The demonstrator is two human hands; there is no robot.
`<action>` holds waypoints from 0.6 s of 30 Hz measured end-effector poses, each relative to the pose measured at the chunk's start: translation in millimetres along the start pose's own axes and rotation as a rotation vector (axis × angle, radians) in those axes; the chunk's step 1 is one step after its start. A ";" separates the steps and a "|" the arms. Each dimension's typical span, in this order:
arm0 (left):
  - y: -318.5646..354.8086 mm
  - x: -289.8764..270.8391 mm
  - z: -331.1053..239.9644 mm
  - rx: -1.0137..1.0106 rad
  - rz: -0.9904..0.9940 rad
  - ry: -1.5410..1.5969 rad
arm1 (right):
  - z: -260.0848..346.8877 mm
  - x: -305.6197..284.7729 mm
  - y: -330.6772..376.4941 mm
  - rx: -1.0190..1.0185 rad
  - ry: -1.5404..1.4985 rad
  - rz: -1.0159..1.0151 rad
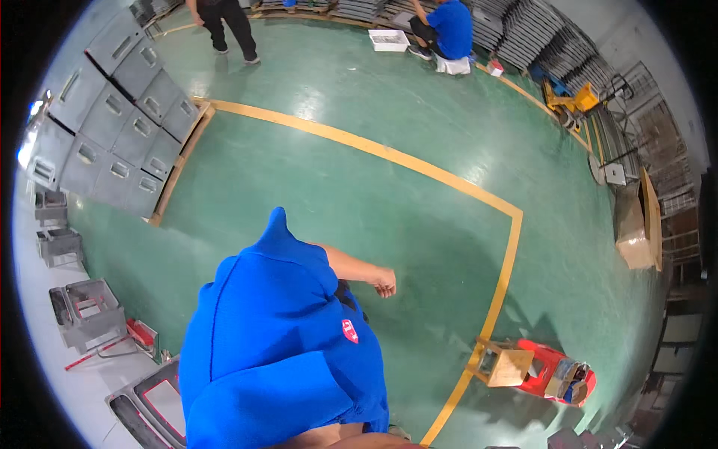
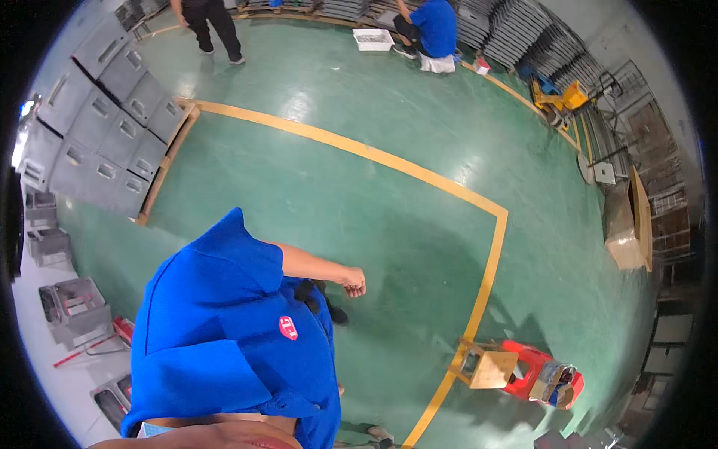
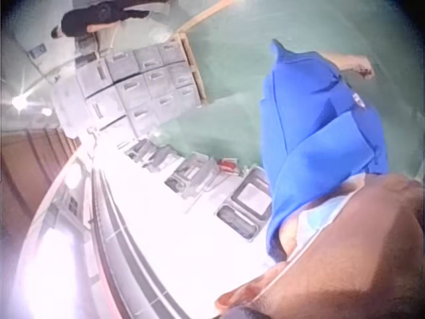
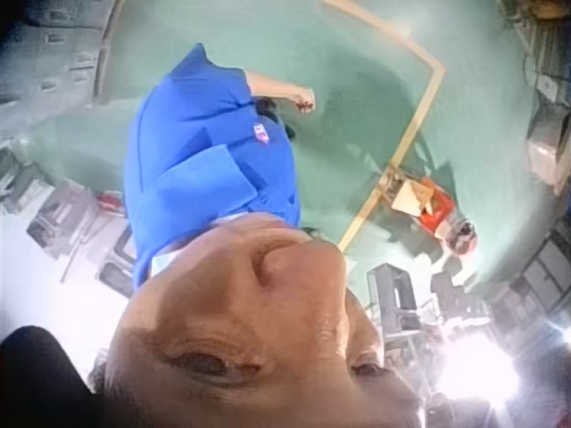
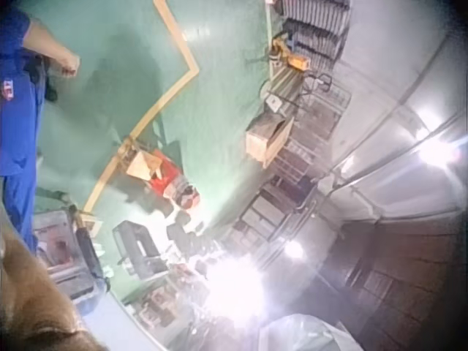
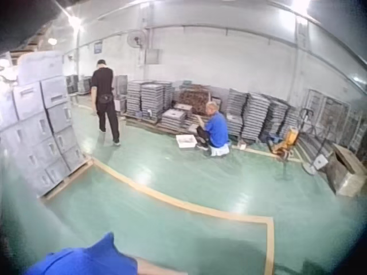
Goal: Inspecting and checking fasteners on large metal equipment housings in an industrial setting.
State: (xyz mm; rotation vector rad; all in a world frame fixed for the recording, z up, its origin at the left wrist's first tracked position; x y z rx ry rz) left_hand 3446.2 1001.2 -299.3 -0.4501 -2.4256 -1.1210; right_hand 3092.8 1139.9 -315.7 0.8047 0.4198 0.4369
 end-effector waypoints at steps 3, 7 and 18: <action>-48.3 83.7 -66.6 0.119 0.134 -0.056 | -33.3 -85.7 -28.8 -0.094 0.019 0.007; -81.0 163.0 -135.1 0.208 0.158 -0.215 | 173.1 -109.9 -45.1 -0.215 -0.440 0.002; -190.5 344.3 -306.4 0.874 0.424 -1.125 | 319.8 -242.8 -173.3 -0.752 -1.532 -0.053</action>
Point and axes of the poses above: each hand's wrist, its own y-axis away from the middle knuckle, its own x-axis out of the palm, z = x × y, the point moved 7 cm from there along -y, towards the middle knuckle, and after that the axes turned 12 degrees about z, right-handed, at the moved point
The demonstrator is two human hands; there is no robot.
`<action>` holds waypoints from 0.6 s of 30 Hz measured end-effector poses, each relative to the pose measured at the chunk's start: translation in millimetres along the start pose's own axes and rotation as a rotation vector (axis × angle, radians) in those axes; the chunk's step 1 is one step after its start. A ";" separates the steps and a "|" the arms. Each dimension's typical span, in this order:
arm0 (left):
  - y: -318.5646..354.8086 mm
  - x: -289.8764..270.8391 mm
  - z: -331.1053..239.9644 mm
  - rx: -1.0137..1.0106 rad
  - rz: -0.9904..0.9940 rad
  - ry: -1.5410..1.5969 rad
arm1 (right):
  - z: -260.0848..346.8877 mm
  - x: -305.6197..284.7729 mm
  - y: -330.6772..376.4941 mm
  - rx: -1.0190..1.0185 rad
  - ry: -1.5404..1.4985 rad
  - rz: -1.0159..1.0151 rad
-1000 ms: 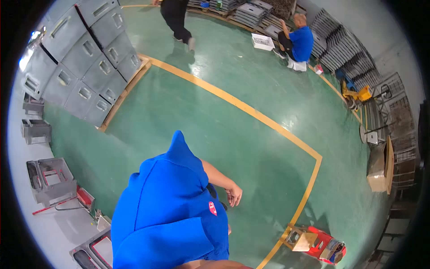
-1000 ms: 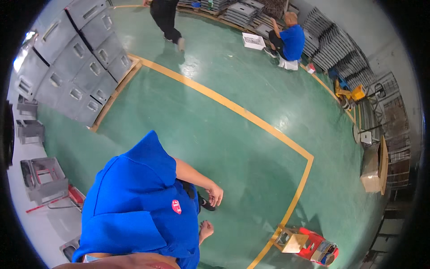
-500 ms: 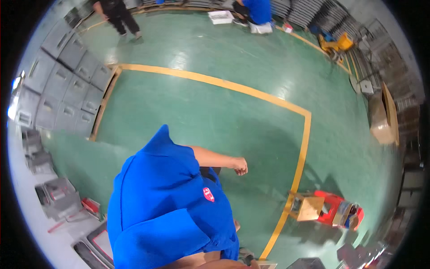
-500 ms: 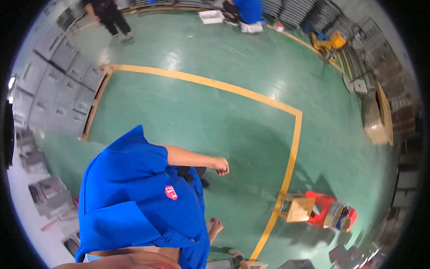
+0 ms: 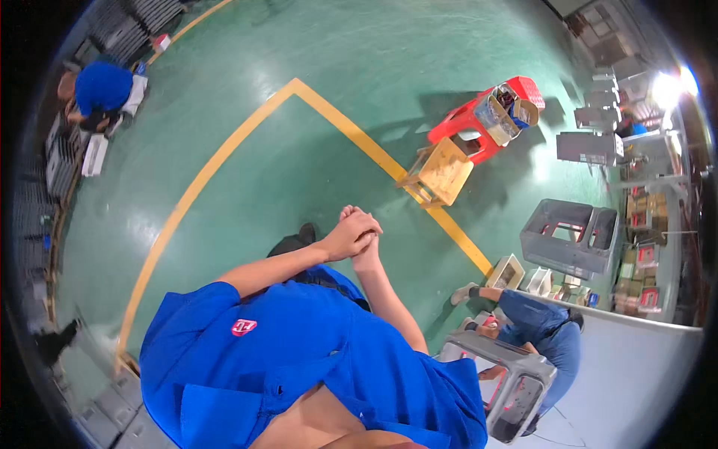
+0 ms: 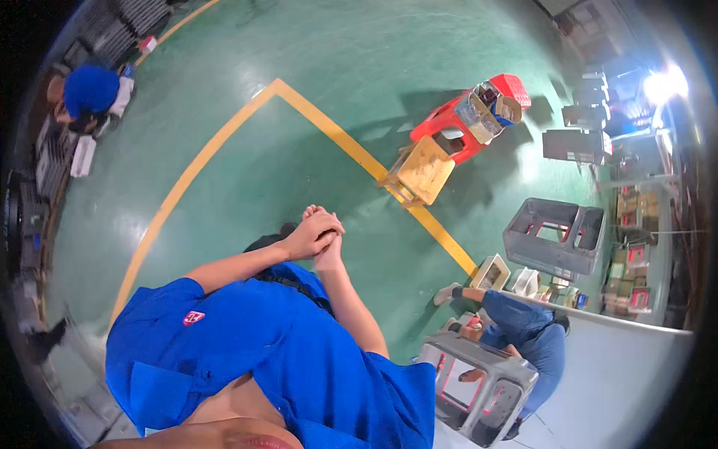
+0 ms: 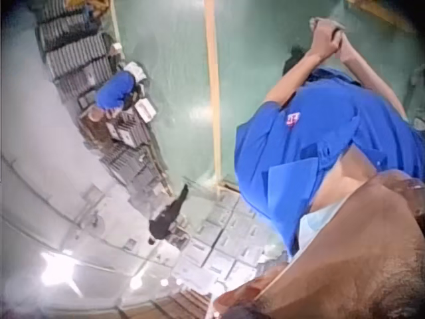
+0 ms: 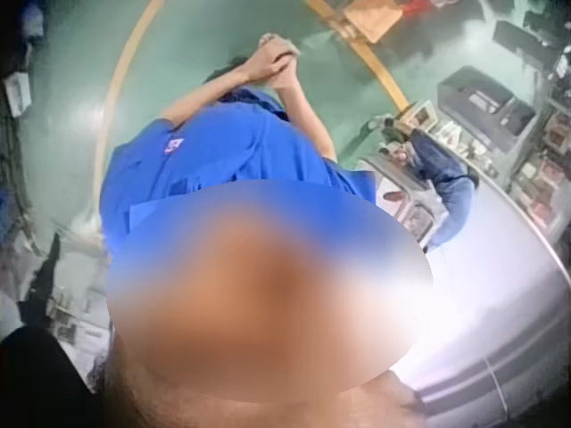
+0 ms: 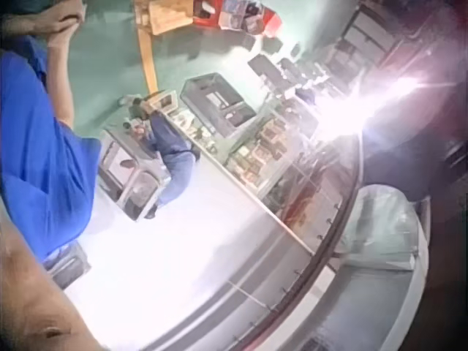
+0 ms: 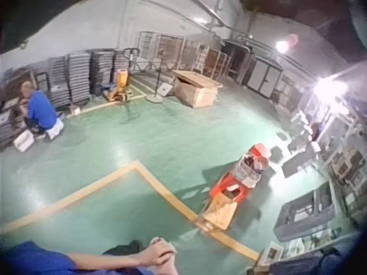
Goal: Inspecting and checking fasteners on large metal equipment housings in an industrial setting.
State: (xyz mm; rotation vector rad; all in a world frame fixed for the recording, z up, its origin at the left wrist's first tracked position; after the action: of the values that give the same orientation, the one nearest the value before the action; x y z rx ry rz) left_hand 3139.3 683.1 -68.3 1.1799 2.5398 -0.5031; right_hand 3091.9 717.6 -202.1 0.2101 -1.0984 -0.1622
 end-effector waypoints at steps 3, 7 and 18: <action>-57.8 -28.0 -0.8 0.112 0.045 -0.074 | 51.1 9.0 -47.7 -0.067 -0.073 -0.126; -123.0 -38.2 25.0 0.008 0.135 0.027 | 81.4 -68.5 -96.5 -0.104 -0.213 -0.333; -159.5 -46.5 290.0 -0.686 0.268 -0.166 | 363.2 -241.6 -241.5 -0.236 -0.263 -0.425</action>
State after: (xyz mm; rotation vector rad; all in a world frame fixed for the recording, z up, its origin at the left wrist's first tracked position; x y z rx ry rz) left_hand 3078.4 431.1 -279.2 1.1119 2.0887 0.3062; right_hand 2652.9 508.1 -311.5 0.2120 -1.2735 -0.7126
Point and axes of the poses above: each hand's wrist, its own y-axis away from the middle knuckle, its own x-axis out of the palm, z = x × y, the point moved 7 cm from there along -y, towards the middle knuckle, and after that the axes turned 12 degrees about z, right-handed, at the moved point
